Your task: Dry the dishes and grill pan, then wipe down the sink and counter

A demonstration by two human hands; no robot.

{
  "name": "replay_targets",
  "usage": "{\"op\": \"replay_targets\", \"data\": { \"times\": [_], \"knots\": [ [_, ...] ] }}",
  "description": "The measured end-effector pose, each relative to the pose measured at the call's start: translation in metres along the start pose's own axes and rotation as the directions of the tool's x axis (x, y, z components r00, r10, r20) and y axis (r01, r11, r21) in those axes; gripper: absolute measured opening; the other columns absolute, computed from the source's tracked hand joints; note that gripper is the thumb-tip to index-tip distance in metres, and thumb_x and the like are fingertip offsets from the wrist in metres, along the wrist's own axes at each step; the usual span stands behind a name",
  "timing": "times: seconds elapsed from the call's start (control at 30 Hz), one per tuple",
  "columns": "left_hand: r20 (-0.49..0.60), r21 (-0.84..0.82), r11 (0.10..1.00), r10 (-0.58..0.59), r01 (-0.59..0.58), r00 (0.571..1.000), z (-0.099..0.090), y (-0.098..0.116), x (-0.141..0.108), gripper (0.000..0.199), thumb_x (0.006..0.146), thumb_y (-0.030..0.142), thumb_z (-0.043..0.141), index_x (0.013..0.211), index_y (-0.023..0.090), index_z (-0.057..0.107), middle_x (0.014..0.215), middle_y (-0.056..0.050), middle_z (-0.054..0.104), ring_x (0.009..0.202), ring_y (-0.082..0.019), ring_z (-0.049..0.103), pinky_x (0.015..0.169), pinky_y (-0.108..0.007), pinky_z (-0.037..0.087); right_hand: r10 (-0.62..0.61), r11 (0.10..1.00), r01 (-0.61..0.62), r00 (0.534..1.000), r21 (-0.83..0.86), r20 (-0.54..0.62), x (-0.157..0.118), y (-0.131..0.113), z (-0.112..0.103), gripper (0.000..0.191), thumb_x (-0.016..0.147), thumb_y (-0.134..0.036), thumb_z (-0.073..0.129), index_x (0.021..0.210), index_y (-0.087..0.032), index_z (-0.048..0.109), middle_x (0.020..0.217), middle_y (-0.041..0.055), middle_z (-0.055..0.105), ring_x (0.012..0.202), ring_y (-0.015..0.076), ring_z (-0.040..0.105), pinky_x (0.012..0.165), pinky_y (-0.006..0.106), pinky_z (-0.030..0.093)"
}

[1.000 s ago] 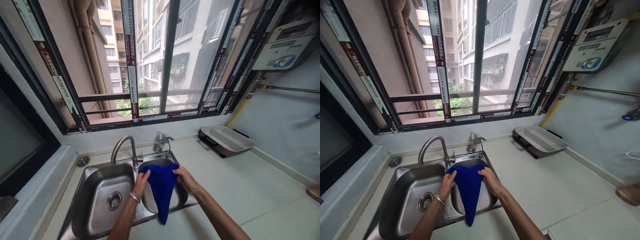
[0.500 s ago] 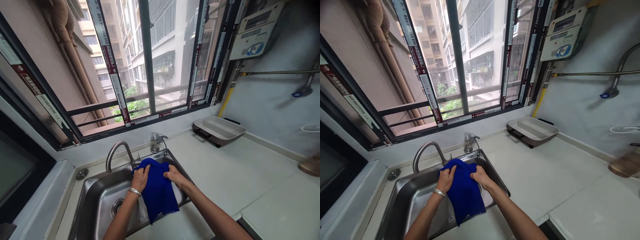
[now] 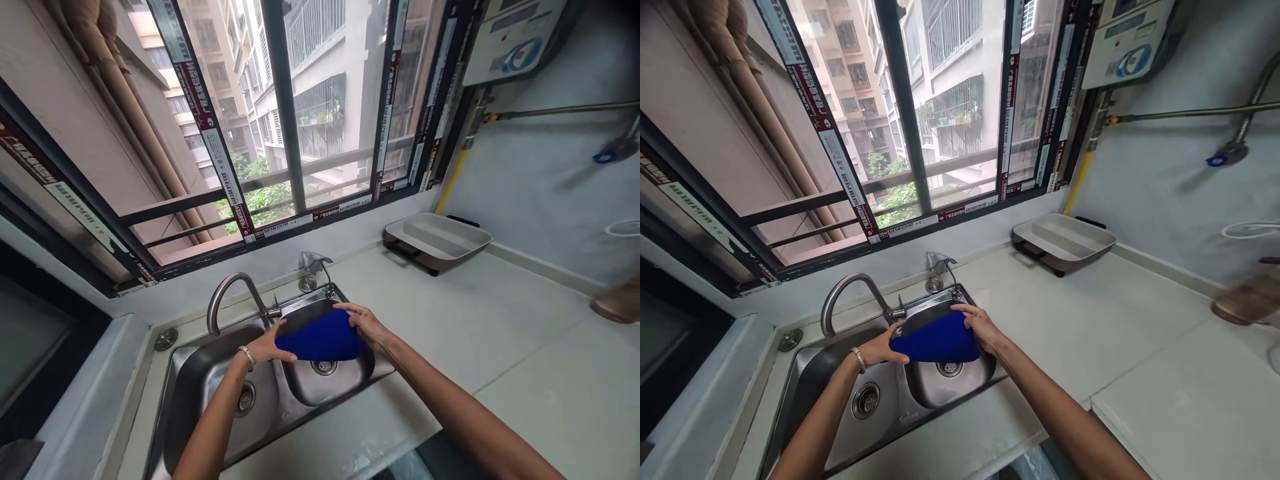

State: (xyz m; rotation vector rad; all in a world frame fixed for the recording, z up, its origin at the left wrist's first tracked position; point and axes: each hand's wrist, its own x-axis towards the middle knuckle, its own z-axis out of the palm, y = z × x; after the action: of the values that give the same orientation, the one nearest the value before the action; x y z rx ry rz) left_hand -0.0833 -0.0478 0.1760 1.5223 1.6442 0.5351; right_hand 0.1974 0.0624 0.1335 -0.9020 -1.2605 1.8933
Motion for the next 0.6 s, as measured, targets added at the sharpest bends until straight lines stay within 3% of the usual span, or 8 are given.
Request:
{"op": "replay_targets", "data": {
  "times": [0.07, 0.2, 0.3, 0.4, 0.53, 0.6],
  "knots": [
    [-0.018, 0.188, 0.981, -0.033, 0.035, 0.999, 0.003, 0.002, 0.002, 0.090, 0.058, 0.035, 0.085, 0.139, 0.025, 0.049, 0.116, -0.008, 0.070, 0.112, -0.029, 0.062, 0.100, -0.041, 0.045, -0.025, 1.000, 0.025, 0.999, -0.010, 0.032, 0.000, 0.000, -0.005, 0.057, 0.052, -0.016, 0.058, 0.108, -0.017, 0.067, 0.076, -0.0018, 0.068, 0.062, 0.0108, 0.053, 0.059, 0.023, 0.039],
    [-0.143, 0.445, 0.885, -0.082, 0.138, 0.986, 0.015, 0.009, 0.009, 0.030, 0.081, 0.030, 0.065, 0.109, 0.023, 0.073, 0.113, -0.016, 0.070, 0.117, -0.039, 0.059, 0.101, -0.056, 0.042, -0.026, 0.967, 0.048, 0.995, -0.251, 0.094, -0.006, 0.001, -0.024, 0.042, 0.057, -0.023, 0.068, 0.099, -0.017, 0.070, 0.061, -0.0052, 0.063, 0.057, 0.0109, 0.052, 0.060, 0.025, 0.040],
    [-0.196, 0.520, 0.845, -0.026, 0.126, 0.980, 0.025, 0.019, 0.017, 0.027, 0.088, 0.029, 0.056, 0.107, 0.028, 0.074, 0.128, -0.015, 0.063, 0.118, -0.035, 0.060, 0.097, -0.050, 0.047, -0.070, 0.894, 0.102, 0.994, -0.437, 0.089, -0.016, -0.004, -0.046, 0.036, 0.066, -0.027, 0.063, 0.100, -0.018, 0.071, 0.054, -0.0066, 0.055, 0.051, 0.0104, 0.046, 0.054, 0.024, 0.037],
    [-0.222, 0.562, 0.824, 0.065, 0.073, 0.973, 0.033, 0.035, 0.035, 0.026, 0.088, 0.027, 0.057, 0.109, 0.030, 0.073, 0.141, -0.010, 0.055, 0.124, -0.030, 0.057, 0.100, -0.042, 0.047, -0.171, 0.826, 0.185, 0.982, -0.533, 0.075, -0.026, -0.019, -0.071, 0.037, 0.074, -0.031, 0.058, 0.106, -0.019, 0.071, 0.064, -0.0032, 0.061, 0.057, 0.0124, 0.052, 0.057, 0.025, 0.043],
    [-0.282, 0.570, 0.820, 0.138, 0.050, 0.949, 0.041, 0.074, 0.080, 0.031, 0.091, 0.030, 0.053, 0.118, 0.030, 0.068, 0.110, -0.012, 0.074, 0.106, -0.030, 0.067, 0.091, -0.042, 0.052, -0.352, 0.668, 0.259, 0.936, -0.697, 0.010, -0.032, -0.062, -0.100, 0.034, 0.080, -0.035, 0.055, 0.107, -0.020, 0.071, 0.072, -0.0005, 0.067, 0.064, 0.0148, 0.059, 0.064, 0.027, 0.050],
    [-0.331, 0.559, 0.828, 0.176, 0.042, 0.927, 0.046, 0.100, 0.104, 0.036, 0.092, 0.030, 0.049, 0.125, 0.028, 0.064, 0.107, -0.014, 0.074, 0.103, -0.031, 0.068, 0.088, -0.044, 0.053, -0.455, 0.598, 0.279, 0.890, -0.751, -0.032, -0.035, -0.088, -0.115, 0.034, 0.083, -0.036, 0.054, 0.108, -0.021, 0.071, 0.077, 0.0007, 0.070, 0.067, 0.0160, 0.062, 0.067, 0.028, 0.053]
  ]
}}
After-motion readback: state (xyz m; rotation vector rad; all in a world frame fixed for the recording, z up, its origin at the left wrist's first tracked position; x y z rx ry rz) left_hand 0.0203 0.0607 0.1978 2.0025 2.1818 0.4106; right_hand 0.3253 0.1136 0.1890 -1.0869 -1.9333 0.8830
